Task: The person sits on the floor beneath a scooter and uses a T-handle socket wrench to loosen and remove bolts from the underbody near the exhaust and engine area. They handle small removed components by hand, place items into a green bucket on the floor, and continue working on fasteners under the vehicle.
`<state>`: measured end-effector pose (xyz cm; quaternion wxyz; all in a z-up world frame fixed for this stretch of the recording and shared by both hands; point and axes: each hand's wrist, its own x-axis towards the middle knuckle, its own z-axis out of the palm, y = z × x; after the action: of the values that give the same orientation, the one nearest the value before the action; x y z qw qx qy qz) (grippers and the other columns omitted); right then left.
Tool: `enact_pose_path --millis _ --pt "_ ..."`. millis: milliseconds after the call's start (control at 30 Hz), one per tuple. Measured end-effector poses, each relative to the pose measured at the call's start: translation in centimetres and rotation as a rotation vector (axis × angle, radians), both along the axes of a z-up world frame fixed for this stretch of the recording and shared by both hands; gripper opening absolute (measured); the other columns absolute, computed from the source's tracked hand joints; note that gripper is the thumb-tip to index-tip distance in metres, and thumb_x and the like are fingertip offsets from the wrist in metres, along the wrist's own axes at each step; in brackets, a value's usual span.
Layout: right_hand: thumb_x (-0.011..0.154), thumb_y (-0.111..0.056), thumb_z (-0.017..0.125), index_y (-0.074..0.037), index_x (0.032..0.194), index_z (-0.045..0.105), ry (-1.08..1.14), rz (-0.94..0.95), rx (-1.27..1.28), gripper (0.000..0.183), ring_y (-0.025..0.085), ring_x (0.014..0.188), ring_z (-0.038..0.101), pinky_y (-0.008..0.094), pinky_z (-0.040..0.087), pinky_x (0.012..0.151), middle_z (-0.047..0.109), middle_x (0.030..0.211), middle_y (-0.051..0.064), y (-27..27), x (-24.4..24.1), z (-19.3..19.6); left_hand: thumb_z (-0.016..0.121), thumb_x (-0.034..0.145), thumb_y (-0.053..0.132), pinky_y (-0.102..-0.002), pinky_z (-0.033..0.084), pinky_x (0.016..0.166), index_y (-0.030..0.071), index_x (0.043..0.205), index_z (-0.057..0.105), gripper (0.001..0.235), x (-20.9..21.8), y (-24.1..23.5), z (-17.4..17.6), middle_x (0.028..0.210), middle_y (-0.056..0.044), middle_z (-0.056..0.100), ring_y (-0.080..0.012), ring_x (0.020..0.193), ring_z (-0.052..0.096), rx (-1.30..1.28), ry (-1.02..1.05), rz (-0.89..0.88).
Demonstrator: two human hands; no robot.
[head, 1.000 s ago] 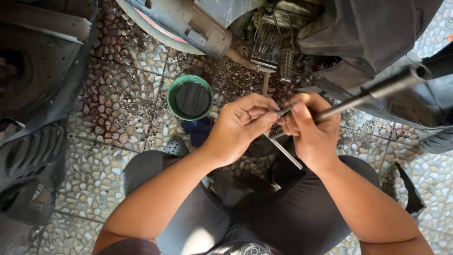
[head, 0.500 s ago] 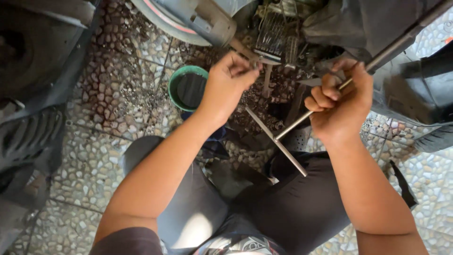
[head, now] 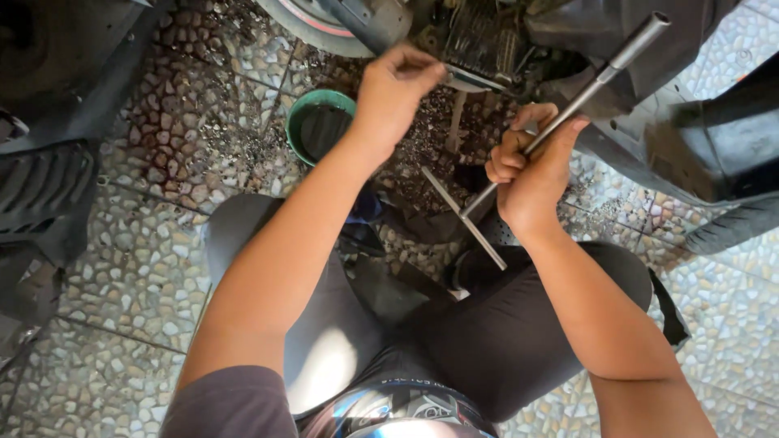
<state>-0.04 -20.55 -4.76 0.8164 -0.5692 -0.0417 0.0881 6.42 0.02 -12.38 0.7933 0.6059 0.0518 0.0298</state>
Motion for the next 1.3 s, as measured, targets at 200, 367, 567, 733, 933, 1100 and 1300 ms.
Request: enact_pose_path --millis 200,367,567,733,933,1100,1300 --pt "0.107 -0.070 0.037 -0.012 0.100 0.047 -0.043 -0.060 0.045 0.059 0.008 0.052 0.024 0.026 0.021 0.047 0.028 0.066 -0.004 -2.7 -0.4 -1.4 0.076 0.096 0.016 -0.028 0.046 0.063 0.005 0.104 0.067 0.017 -2.2 2.4 2.0 0.088 0.000 0.071 -0.0094 0.075 0.058 0.066 -0.016 0.087" --pt "0.108 -0.069 0.039 -0.011 0.095 0.048 0.049 -0.148 0.162 0.060 0.009 0.052 0.025 0.024 0.020 0.049 0.033 0.067 -0.002 -4.9 -0.1 -1.1 0.068 0.097 0.017 -0.025 0.050 0.065 0.009 0.110 0.062 0.016 -4.6 5.1 5.5 0.097 0.001 0.071 -0.0078 0.081 0.062 0.143 0.120 0.096" --pt "0.102 -0.075 0.039 -0.010 0.086 0.044 0.049 -0.115 0.012 0.067 0.010 0.052 0.026 0.027 0.024 0.056 0.035 0.059 -0.002 -5.0 0.4 -0.1 0.061 0.104 0.016 -0.025 0.049 0.074 0.007 0.117 0.064 0.016 -5.8 8.5 8.5 0.111 -0.002 0.074 -0.0107 0.103 0.069 0.249 0.104 0.048" --pt "0.090 -0.091 0.043 -0.010 0.097 0.049 0.172 -0.078 -0.184 0.082 0.021 0.078 0.052 0.035 0.043 0.080 0.051 0.074 0.006 -1.6 0.9 0.2 0.064 0.100 0.010 -0.031 0.054 0.085 0.006 0.110 0.073 0.014 -6.2 6.6 12.6 0.106 -0.007 0.075 -0.0188 0.096 0.068 0.407 0.292 -0.107" --pt "0.079 -0.092 0.048 -0.006 0.115 0.047 0.343 0.004 -0.250 0.093 0.018 0.092 0.049 0.033 0.042 0.088 0.050 0.099 0.006 -2.2 0.6 -2.5 0.071 0.094 0.003 -0.034 0.056 0.094 0.005 0.112 0.072 0.018 -3.4 8.0 10.9 0.115 -0.010 0.071 -0.0253 0.107 0.071 0.706 0.016 -0.002" --pt "0.102 -0.068 0.039 -0.005 0.101 0.055 0.306 0.168 -0.533 0.065 0.014 0.084 0.046 0.029 0.041 0.079 0.050 0.091 0.003 -3.9 1.1 -4.3 0.072 0.091 0.004 -0.037 0.055 0.092 0.003 0.113 0.072 0.022 -1.3 9.9 8.4 0.115 -0.012 0.070 -0.0302 0.106 0.068 0.897 0.047 -0.021" --pt "0.080 -0.001 0.042 -0.002 0.102 0.061 0.255 0.390 -0.713 0.029 0.022 0.076 0.056 0.032 0.049 0.070 0.061 0.087 0.010 -2.0 2.7 -3.8 0.071 0.091 0.017 -0.042 0.050 0.095 0.005 0.117 0.073 0.029 -0.7 9.3 7.0 0.117 -0.012 0.069 -0.0321 0.111 0.064 0.884 0.088 -0.330"
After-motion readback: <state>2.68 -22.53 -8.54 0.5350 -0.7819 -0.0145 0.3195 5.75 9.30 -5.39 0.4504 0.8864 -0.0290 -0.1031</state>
